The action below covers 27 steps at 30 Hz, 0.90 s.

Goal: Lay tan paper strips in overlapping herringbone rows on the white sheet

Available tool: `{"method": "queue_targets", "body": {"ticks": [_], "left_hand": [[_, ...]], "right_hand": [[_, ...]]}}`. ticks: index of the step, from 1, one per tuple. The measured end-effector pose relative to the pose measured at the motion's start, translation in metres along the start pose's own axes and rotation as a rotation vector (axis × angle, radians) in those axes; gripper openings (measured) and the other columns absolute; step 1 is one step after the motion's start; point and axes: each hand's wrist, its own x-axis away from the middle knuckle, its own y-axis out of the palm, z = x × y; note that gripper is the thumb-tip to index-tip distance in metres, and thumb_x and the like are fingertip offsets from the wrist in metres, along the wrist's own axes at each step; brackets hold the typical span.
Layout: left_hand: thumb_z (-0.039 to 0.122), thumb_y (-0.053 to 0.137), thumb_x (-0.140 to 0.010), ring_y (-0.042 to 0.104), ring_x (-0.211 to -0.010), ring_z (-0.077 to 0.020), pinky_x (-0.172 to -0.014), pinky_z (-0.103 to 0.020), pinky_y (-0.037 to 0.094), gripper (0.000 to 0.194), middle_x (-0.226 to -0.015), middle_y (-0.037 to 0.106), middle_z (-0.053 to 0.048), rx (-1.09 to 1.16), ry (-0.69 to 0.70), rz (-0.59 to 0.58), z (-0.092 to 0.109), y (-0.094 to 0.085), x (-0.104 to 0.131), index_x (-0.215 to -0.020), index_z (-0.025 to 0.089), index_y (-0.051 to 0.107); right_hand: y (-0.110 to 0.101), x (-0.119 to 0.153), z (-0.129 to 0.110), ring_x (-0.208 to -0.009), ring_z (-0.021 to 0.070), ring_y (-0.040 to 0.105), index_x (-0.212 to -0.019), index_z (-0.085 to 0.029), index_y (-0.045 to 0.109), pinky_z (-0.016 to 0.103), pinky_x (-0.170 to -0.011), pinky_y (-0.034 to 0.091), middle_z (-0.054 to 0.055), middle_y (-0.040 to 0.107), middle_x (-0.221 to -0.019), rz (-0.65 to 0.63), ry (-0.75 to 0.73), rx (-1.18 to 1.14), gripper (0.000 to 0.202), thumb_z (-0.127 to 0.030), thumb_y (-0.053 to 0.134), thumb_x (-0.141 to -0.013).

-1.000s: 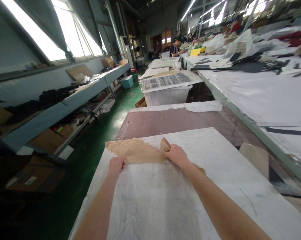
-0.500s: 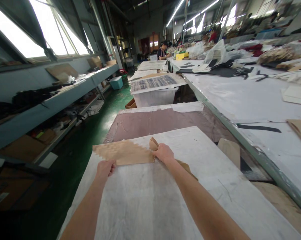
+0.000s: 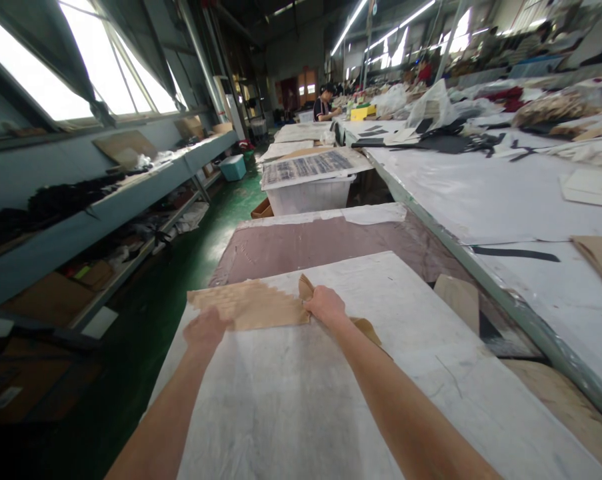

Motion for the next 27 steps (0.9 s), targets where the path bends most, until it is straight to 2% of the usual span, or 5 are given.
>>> {"method": "queue_targets", "body": {"ticks": [4,11,17,20,27], "left_hand": [[0.011,0.040,-0.085,0.052,-0.114,-0.0271,-0.090,-0.038,0.042,0.029,-0.112,0.063,-0.016,-0.112,0.262,0.030,0.011,0.009,0.029,-0.100,0.018,0.065],[0.013,0.043,-0.085,0.060,-0.098,-0.0261,-0.089,-0.039,0.042,0.025,-0.096,0.069,-0.012,-0.083,0.380,-0.087,0.023,-0.003,0.052,-0.088,0.017,0.068],[0.046,0.052,-0.085,0.063,-0.097,-0.0204,-0.075,-0.027,0.047,0.039,-0.106,0.067,-0.010,0.865,0.334,-0.559,0.069,-0.017,0.121,-0.110,0.017,0.060],[0.044,0.060,-0.081,0.061,-0.096,-0.0183,-0.075,-0.025,0.046,0.040,-0.111,0.065,-0.010,1.159,0.293,-0.687,0.083,-0.019,0.151,-0.111,0.017,0.059],[0.044,0.074,-0.066,0.051,-0.061,-0.0094,-0.054,-0.021,0.040,0.044,-0.076,0.061,-0.001,1.131,0.225,-0.624,0.099,-0.017,0.166,-0.094,0.014,0.061]], "right_hand": [[-0.010,0.010,0.000,-0.100,0.0324,0.061,-0.099,-0.012,0.062,0.035,-0.075,0.044,0.021,0.067,-0.103,0.035,-0.017,-0.040,0.033,-0.027,0.066,-0.070],[-0.052,0.068,0.022,-0.072,0.0193,0.063,-0.084,-0.013,0.062,0.026,-0.060,0.046,0.010,0.068,-0.077,-0.155,-0.119,-0.355,0.042,-0.053,0.052,-0.082],[-0.058,0.137,0.031,-0.063,0.0132,0.059,-0.081,-0.010,0.064,0.024,-0.061,0.047,0.006,0.065,-0.073,-0.566,-0.188,-1.151,0.027,-0.035,0.070,-0.072],[-0.050,0.153,0.030,-0.058,0.0128,0.056,-0.079,-0.010,0.066,0.023,-0.055,0.041,0.004,0.064,-0.066,-0.529,-0.148,-1.215,0.025,-0.028,0.075,-0.065],[-0.032,0.163,0.030,-0.067,0.0144,0.056,-0.085,-0.014,0.068,0.023,-0.062,0.043,-0.001,0.066,-0.074,-0.340,-0.170,-1.152,0.031,-0.026,0.078,-0.058]]}}
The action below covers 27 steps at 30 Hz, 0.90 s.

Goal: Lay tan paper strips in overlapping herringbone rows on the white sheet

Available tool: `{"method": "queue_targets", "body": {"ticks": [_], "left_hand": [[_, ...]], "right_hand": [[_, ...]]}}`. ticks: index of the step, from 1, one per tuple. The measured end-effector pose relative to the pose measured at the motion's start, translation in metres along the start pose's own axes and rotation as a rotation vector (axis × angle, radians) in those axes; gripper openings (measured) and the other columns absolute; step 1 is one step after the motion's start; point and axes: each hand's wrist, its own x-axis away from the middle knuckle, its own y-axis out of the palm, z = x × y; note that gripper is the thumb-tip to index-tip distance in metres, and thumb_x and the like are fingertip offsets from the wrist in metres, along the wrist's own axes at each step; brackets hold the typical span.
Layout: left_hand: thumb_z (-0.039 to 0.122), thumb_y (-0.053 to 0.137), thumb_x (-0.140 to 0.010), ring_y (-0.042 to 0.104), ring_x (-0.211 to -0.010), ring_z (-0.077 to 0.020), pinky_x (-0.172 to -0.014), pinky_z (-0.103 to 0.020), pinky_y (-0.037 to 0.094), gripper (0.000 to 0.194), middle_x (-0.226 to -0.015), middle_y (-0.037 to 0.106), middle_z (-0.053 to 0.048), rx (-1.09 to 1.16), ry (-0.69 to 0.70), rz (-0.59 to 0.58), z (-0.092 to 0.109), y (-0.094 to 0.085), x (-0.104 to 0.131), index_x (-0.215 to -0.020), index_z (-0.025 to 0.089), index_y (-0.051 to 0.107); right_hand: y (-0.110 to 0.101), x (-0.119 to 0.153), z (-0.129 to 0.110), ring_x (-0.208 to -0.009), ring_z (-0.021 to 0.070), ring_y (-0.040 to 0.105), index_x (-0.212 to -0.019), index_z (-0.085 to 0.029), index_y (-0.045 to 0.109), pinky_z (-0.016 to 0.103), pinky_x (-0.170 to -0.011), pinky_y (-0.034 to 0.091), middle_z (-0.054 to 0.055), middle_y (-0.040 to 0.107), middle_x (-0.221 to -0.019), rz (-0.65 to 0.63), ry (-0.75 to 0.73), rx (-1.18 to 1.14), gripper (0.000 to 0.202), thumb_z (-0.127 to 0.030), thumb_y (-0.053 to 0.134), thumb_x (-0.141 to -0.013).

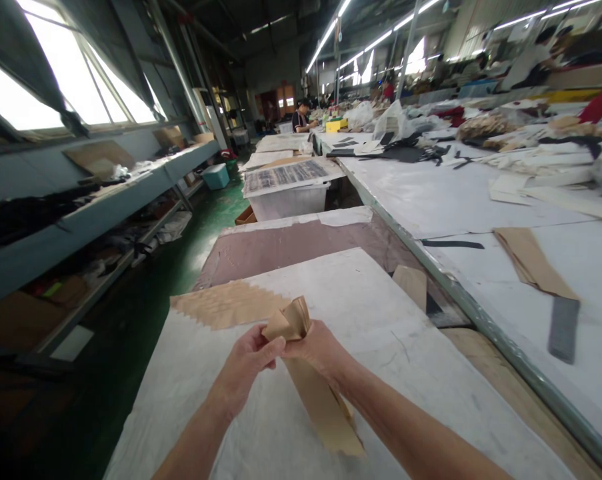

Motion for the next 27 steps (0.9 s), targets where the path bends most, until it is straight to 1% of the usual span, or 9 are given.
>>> {"method": "queue_targets", "body": {"ticks": [4,7,9,14,18,20,23,25,27], "left_hand": [[0.044,0.072,-0.068,0.043,-0.049,-0.0062,-0.048,-0.019,0.033,0.034,-0.060,0.056,0.003,-0.022,-0.006,0.121,-0.004,-0.001,-0.006,-0.078,0.014,0.059],[0.043,0.071,-0.069,0.043,-0.048,-0.0069,-0.048,-0.020,0.032,0.032,-0.054,0.056,0.002,-0.070,0.019,0.162,-0.007,-0.005,-0.009,-0.069,0.014,0.057],[0.041,0.070,-0.070,0.045,-0.050,-0.0078,-0.050,-0.020,0.033,0.029,-0.054,0.058,0.001,-0.132,0.053,0.167,-0.007,-0.007,-0.010,-0.068,0.014,0.059],[0.033,0.063,-0.074,0.053,-0.056,-0.0107,-0.055,-0.021,0.038,0.019,-0.059,0.061,0.001,-0.216,0.113,0.111,-0.003,-0.005,-0.006,-0.068,0.015,0.064],[0.034,0.054,-0.079,0.057,-0.062,-0.0140,-0.060,-0.024,0.042,0.021,-0.063,0.062,0.001,-0.339,0.118,0.076,-0.002,-0.006,-0.003,-0.071,0.017,0.064],[0.034,0.049,-0.082,0.057,-0.067,-0.0148,-0.064,-0.024,0.041,0.024,-0.069,0.065,0.000,-0.473,0.141,0.078,-0.003,-0.010,-0.001,-0.074,0.019,0.065],[0.030,0.044,-0.084,0.058,-0.071,-0.0157,-0.067,-0.026,0.041,0.026,-0.074,0.067,-0.001,-0.639,0.183,0.105,-0.008,-0.017,0.000,-0.076,0.021,0.067],[0.029,0.043,-0.084,0.060,-0.073,-0.0166,-0.070,-0.027,0.041,0.026,-0.077,0.068,-0.001,-0.694,0.182,0.174,-0.011,-0.022,0.001,-0.081,0.022,0.068],[0.033,0.044,-0.085,0.062,-0.075,-0.0175,-0.072,-0.028,0.042,0.027,-0.079,0.069,-0.002,-0.664,0.137,0.248,-0.013,-0.027,0.002,-0.085,0.022,0.069]], "right_hand": [[-0.001,0.001,0.005,-0.059,0.0124,0.051,-0.079,-0.013,0.067,0.022,-0.053,0.039,-0.001,0.062,-0.066,0.044,0.036,0.078,0.030,-0.035,0.078,-0.061],[-0.002,0.003,0.006,-0.056,0.0120,0.051,-0.075,-0.013,0.066,0.022,-0.050,0.037,0.000,0.061,-0.063,0.079,0.066,0.126,0.027,-0.033,0.077,-0.061],[-0.002,0.004,0.005,-0.057,0.0116,0.051,-0.079,-0.013,0.067,0.021,-0.052,0.038,0.000,0.061,-0.065,0.051,0.073,0.076,0.026,-0.031,0.076,-0.062],[-0.001,0.010,0.006,-0.065,0.0126,0.055,-0.088,-0.013,0.069,0.022,-0.059,0.041,0.002,0.066,-0.075,-0.085,0.122,-0.075,0.030,-0.033,0.075,-0.067],[-0.003,0.011,0.013,-0.075,0.0150,0.060,-0.092,-0.014,0.069,0.023,-0.069,0.044,0.005,0.068,-0.082,-0.181,0.106,-0.112,0.027,-0.025,0.074,-0.068],[-0.003,0.010,0.016,-0.074,0.0150,0.061,-0.095,-0.014,0.069,0.024,-0.070,0.044,0.005,0.069,-0.081,-0.187,0.115,-0.137,0.028,-0.022,0.073,-0.068],[-0.005,0.008,0.020,-0.069,0.0145,0.060,-0.091,-0.012,0.069,0.024,-0.062,0.044,0.006,0.068,-0.078,-0.159,0.125,-0.164,0.025,-0.023,0.073,-0.069],[-0.006,0.007,0.023,-0.068,0.0147,0.059,-0.086,-0.012,0.069,0.023,-0.058,0.043,0.006,0.067,-0.076,-0.125,0.127,-0.171,0.022,-0.024,0.073,-0.068],[-0.007,0.006,0.026,-0.066,0.0147,0.058,-0.084,-0.011,0.068,0.023,-0.056,0.043,0.007,0.067,-0.076,-0.099,0.140,-0.165,0.022,-0.023,0.074,-0.067]]}}
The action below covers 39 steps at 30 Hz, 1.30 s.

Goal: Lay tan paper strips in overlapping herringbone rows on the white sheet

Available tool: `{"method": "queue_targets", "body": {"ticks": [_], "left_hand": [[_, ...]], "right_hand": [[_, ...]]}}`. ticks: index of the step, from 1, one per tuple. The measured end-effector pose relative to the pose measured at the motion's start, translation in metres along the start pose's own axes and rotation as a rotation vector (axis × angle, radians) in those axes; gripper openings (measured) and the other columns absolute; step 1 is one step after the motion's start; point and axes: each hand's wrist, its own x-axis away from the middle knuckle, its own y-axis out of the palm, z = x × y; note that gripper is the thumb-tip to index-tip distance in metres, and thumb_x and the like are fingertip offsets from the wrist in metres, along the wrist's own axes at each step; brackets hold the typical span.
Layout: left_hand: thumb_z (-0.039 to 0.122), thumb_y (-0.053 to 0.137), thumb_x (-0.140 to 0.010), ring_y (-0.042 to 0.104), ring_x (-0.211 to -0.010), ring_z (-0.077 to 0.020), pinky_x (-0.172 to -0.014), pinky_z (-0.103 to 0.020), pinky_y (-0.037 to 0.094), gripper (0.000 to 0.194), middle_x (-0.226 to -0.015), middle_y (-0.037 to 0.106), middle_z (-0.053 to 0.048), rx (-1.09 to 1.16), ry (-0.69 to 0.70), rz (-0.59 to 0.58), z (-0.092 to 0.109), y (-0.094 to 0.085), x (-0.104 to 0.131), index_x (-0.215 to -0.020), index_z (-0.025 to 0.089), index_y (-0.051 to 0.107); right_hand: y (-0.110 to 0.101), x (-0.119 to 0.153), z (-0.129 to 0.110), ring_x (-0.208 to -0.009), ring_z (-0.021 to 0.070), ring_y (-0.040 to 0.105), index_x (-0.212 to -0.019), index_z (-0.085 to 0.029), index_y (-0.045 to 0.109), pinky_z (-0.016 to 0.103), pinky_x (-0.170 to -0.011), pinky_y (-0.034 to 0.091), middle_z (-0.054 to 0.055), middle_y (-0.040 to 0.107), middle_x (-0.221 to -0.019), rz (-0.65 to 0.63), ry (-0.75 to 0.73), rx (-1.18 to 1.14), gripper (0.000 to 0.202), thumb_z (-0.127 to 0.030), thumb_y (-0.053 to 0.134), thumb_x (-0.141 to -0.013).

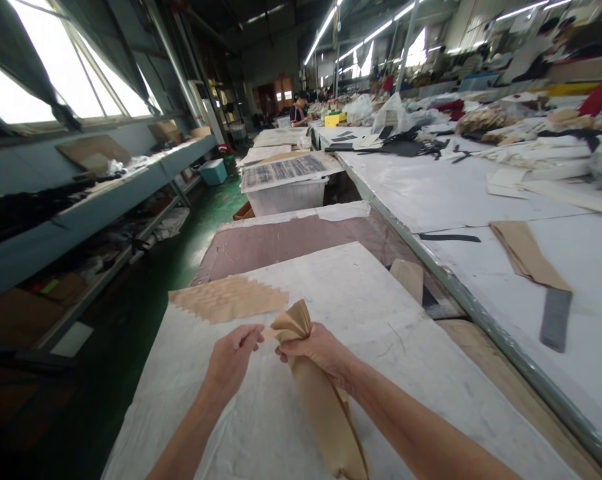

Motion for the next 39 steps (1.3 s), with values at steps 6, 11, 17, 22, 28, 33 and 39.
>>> {"method": "queue_targets", "body": {"ticks": [6,11,17,22,28,33,39], "left_hand": [[0.037,0.061,-0.077,0.061,-0.095,-0.0190,-0.077,-0.029,0.047,0.032,-0.103,0.066,-0.008,0.357,0.010,0.013,-0.008,-0.005,0.003,-0.103,0.018,0.059],[0.031,0.073,-0.069,0.063,-0.083,-0.0177,-0.067,-0.027,0.049,0.041,-0.094,0.066,-0.006,0.423,0.019,-0.089,-0.005,0.009,0.006,-0.102,0.018,0.053],[0.024,0.057,-0.085,0.060,-0.080,-0.0133,-0.070,-0.026,0.048,0.006,-0.087,0.064,-0.002,0.060,0.298,0.143,-0.006,0.018,0.008,-0.082,0.020,0.061],[0.020,0.055,-0.087,0.062,-0.094,-0.0155,-0.088,-0.029,0.049,0.015,-0.101,0.067,-0.005,-0.084,0.583,0.268,-0.015,0.015,0.005,-0.093,0.023,0.068],[0.027,0.057,-0.083,0.063,-0.087,-0.0163,-0.070,-0.024,0.051,0.015,-0.096,0.068,-0.006,0.181,0.253,0.295,-0.012,0.008,-0.003,-0.076,0.019,0.067],[0.036,0.053,-0.081,0.057,-0.058,-0.0113,-0.054,-0.022,0.047,0.021,-0.069,0.063,0.000,0.332,-0.121,0.265,-0.029,-0.001,-0.009,-0.078,0.017,0.061],[0.047,0.049,-0.083,0.060,-0.054,-0.0133,-0.042,-0.021,0.042,0.031,-0.066,0.061,0.000,0.485,-0.258,0.255,-0.065,-0.009,-0.018,-0.087,0.016,0.053]], "right_hand": [[-0.001,0.001,0.002,-0.065,0.0144,0.058,-0.084,-0.010,0.069,0.023,-0.056,0.043,0.008,0.068,-0.076,-0.035,0.042,0.039,0.021,-0.022,0.073,-0.067],[0.007,-0.002,0.001,-0.066,0.0125,0.058,-0.085,-0.011,0.070,0.022,-0.060,0.042,0.005,0.067,-0.075,-0.092,-0.001,0.056,0.020,-0.023,0.073,-0.069],[0.007,-0.004,0.003,-0.066,0.0133,0.057,-0.089,-0.011,0.068,0.022,-0.056,0.043,0.007,0.067,-0.078,-0.077,0.064,0.002,0.024,-0.023,0.073,-0.069],[0.003,0.000,-0.002,-0.066,0.0134,0.059,-0.091,-0.011,0.067,0.021,-0.054,0.044,0.010,0.069,-0.084,-0.116,0.204,-0.122,0.031,-0.026,0.077,-0.066],[-0.005,-0.001,0.003,-0.062,0.0104,0.058,-0.080,-0.010,0.069,0.017,-0.053,0.042,0.007,0.069,-0.078,-0.151,0.236,-0.051,0.024,-0.023,0.078,-0.062],[-0.025,-0.004,0.000,-0.053,0.0099,0.052,-0.070,-0.013,0.067,0.019,-0.048,0.038,0.001,0.063,-0.062,-0.104,0.234,0.175,0.018,-0.025,0.076,-0.061],[-0.044,-0.013,-0.024,-0.050,0.0104,0.049,-0.067,-0.014,0.064,0.021,-0.047,0.036,0.001,0.060,-0.059,-0.007,0.195,0.323,0.019,-0.028,0.075,-0.061]]}}
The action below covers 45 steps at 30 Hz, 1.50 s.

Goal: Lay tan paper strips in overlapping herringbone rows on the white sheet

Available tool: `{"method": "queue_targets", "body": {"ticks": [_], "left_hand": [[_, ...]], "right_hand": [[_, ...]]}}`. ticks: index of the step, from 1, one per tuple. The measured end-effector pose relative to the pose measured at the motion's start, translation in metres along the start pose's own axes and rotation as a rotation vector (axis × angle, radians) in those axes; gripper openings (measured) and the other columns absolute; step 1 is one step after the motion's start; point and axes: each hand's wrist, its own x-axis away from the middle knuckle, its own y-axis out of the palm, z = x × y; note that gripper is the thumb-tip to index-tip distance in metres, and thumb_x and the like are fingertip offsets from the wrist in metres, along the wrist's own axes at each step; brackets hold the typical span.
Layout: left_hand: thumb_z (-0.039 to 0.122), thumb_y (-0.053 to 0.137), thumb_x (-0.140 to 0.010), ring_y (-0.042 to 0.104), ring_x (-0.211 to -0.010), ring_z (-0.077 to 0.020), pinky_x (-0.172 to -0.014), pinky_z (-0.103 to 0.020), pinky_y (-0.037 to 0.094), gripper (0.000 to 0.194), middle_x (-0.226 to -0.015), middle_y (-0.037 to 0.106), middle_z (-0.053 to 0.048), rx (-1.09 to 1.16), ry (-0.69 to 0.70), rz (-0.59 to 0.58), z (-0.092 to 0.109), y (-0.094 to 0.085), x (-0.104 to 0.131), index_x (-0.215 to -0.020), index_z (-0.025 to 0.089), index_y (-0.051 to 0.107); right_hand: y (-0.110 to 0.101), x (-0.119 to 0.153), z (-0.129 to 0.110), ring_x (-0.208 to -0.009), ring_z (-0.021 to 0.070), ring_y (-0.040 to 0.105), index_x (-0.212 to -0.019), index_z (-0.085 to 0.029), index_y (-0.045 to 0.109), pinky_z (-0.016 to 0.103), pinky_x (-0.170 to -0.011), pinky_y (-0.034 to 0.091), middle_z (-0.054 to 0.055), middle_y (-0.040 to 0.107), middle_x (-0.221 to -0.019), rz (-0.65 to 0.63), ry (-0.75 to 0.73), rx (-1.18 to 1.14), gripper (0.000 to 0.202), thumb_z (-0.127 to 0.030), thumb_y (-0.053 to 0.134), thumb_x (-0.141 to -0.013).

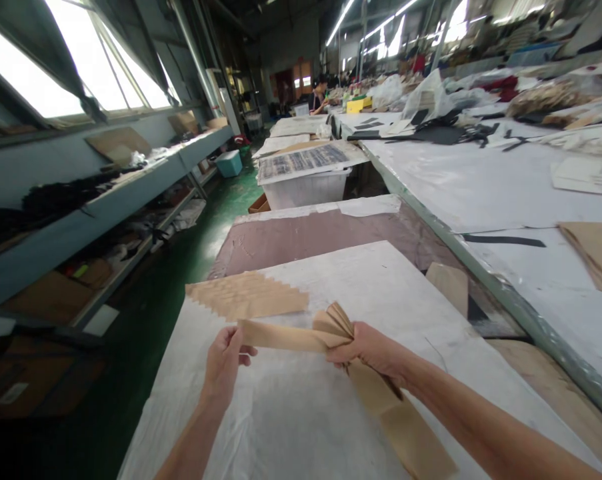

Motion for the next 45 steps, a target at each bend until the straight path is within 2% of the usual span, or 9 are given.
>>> {"method": "queue_targets", "body": {"ticks": [2,5,9,12,16,19,27,33,45], "left_hand": [[0.048,0.049,-0.082,0.060,-0.051,-0.0131,-0.040,-0.021,0.040,0.033,-0.068,0.062,-0.001,-0.011,-0.026,-0.021,-0.004,-0.002,-0.007,-0.088,0.016,0.052],[0.046,0.043,-0.084,0.061,-0.049,-0.0126,-0.040,-0.021,0.039,0.031,-0.072,0.065,-0.003,-0.163,-0.023,-0.003,-0.006,-0.003,-0.021,-0.088,0.016,0.053],[0.040,0.040,-0.085,0.062,-0.047,-0.0127,-0.046,-0.023,0.041,0.027,-0.067,0.068,-0.002,-0.366,-0.009,0.068,-0.009,-0.008,-0.046,-0.084,0.017,0.055],[0.038,0.042,-0.083,0.062,-0.048,-0.0139,-0.055,-0.025,0.042,0.026,-0.061,0.067,-0.001,-0.477,-0.006,0.113,-0.013,-0.012,-0.063,-0.081,0.017,0.059],[0.036,0.042,-0.083,0.061,-0.051,-0.0178,-0.058,-0.029,0.039,0.028,-0.055,0.065,-0.003,-0.629,-0.028,0.176,-0.017,-0.016,-0.077,-0.078,0.017,0.062],[0.034,0.043,-0.081,0.061,-0.050,-0.0187,-0.058,-0.029,0.039,0.027,-0.057,0.067,-0.004,-0.672,-0.057,0.199,-0.018,-0.018,-0.082,-0.075,0.018,0.064],[0.036,0.047,-0.076,0.058,-0.046,-0.0182,-0.054,-0.028,0.040,0.031,-0.042,0.059,-0.003,-0.628,-0.094,0.166,-0.020,-0.024,-0.094,-0.052,0.020,0.059],[0.039,0.045,-0.077,0.057,-0.045,-0.0173,-0.054,-0.028,0.041,0.033,-0.045,0.061,-0.003,-0.591,-0.078,0.167,-0.029,-0.026,-0.095,-0.055,0.019,0.058],[0.036,0.046,-0.071,0.056,-0.044,-0.0183,-0.051,-0.028,0.040,0.028,-0.041,0.059,-0.002,-0.630,-0.119,0.168,-0.024,-0.027,-0.093,-0.052,0.020,0.058]], "right_hand": [[-0.005,-0.009,-0.007,-0.050,0.0105,0.048,-0.065,-0.014,0.064,0.022,-0.047,0.035,0.001,0.060,-0.059,0.070,-0.035,0.001,0.023,-0.033,0.076,-0.062],[-0.008,-0.027,-0.014,-0.051,0.0105,0.049,-0.064,-0.014,0.063,0.023,-0.049,0.036,0.002,0.061,-0.061,0.145,-0.100,0.001,0.028,-0.040,0.075,-0.064],[-0.006,-0.052,-0.021,-0.047,0.0113,0.048,-0.066,-0.015,0.061,0.024,-0.045,0.036,0.002,0.059,-0.057,0.268,-0.074,-0.015,0.030,-0.043,0.072,-0.066],[-0.002,-0.069,-0.026,-0.047,0.0132,0.051,-0.071,-0.015,0.063,0.025,-0.044,0.037,0.004,0.061,-0.058,0.376,-0.081,0.132,0.027,-0.041,0.068,-0.067],[0.002,-0.095,-0.029,-0.058,0.0181,0.060,-0.080,-0.012,0.067,0.025,-0.047,0.040,0.008,0.067,-0.070,0.523,-0.088,0.309,0.030,-0.037,0.070,-0.063],[0.001,-0.108,-0.028,-0.063,0.0221,0.062,-0.076,-0.010,0.068,0.026,-0.048,0.039,0.012,0.068,-0.070,0.603,-0.074,0.421,0.031,-0.037,0.070,-0.062],[-0.006,-0.116,-0.026,-0.067,0.0241,0.065,-0.079,-0.010,0.068,0.027,-0.051,0.040,0.015,0.070,-0.073,0.638,-0.054,0.581,0.031,-0.039,0.066,-0.068],[-0.002,-0.117,-0.026,-0.072,0.0253,0.065,-0.083,-0.010,0.068,0.028,-0.056,0.041,0.017,0.071,-0.080,0.691,-0.076,0.684,0.033,-0.040,0.067,-0.069],[0.000,-0.125,-0.020,-0.077,0.0228,0.066,-0.089,-0.012,0.066,0.026,-0.058,0.041,0.014,0.071,-0.084,0.726,-0.060,0.795,0.037,-0.044,0.065,-0.069]]}}
